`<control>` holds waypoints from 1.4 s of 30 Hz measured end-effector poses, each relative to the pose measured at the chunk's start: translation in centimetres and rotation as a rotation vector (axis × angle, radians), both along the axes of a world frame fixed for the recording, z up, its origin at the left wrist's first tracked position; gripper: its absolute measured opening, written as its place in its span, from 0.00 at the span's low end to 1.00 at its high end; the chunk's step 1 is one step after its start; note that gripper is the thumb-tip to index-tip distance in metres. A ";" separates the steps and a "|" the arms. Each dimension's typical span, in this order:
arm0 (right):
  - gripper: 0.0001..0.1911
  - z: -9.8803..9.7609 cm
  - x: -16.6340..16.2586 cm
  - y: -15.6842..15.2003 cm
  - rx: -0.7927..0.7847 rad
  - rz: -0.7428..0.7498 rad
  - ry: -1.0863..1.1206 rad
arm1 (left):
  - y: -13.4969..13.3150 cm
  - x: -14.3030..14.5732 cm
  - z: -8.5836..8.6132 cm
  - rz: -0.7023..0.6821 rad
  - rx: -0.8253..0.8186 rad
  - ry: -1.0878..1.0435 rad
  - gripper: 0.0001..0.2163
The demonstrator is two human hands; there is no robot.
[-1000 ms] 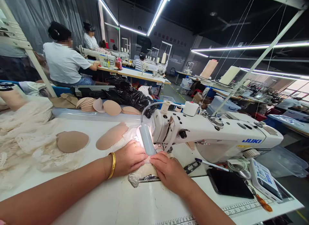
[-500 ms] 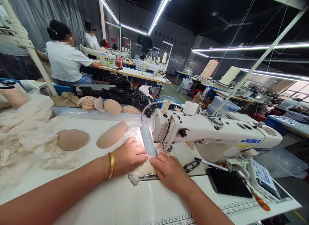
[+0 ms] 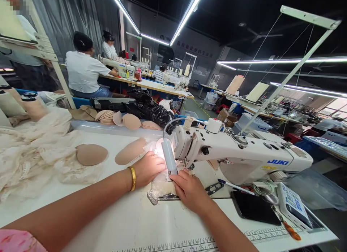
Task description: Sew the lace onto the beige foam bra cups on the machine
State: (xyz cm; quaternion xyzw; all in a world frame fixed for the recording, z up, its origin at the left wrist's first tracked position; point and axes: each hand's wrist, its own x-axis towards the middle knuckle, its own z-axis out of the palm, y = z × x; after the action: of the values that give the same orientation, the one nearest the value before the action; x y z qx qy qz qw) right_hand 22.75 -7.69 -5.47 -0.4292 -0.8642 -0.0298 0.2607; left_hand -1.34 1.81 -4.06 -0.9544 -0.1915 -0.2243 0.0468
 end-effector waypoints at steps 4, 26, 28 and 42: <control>0.11 0.8 -0.7 -0.9 -0.162 0.033 0.211 | -0.4 -1.1 1.0 0.027 -0.034 -0.058 0.13; 0.30 1.7 -9.7 -10.6 -0.847 -0.045 1.039 | -19.2 -3.8 4.5 -0.003 -1.932 -1.124 0.27; 0.35 2.3 -9.4 -10.1 -1.008 -0.017 1.238 | -19.7 -3.9 4.5 -0.089 -1.961 -1.094 0.28; 0.52 1.0 -12.1 -11.5 -0.873 -0.084 1.715 | -17.8 -2.2 4.6 0.346 -1.792 -1.698 0.22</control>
State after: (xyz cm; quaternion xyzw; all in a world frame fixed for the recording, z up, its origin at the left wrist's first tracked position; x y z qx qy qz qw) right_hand 10.64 -19.21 -4.51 -0.3949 -0.2986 0.6088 0.6198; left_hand -3.50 -15.98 0.51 -0.1662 -0.3697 -0.5509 -0.7296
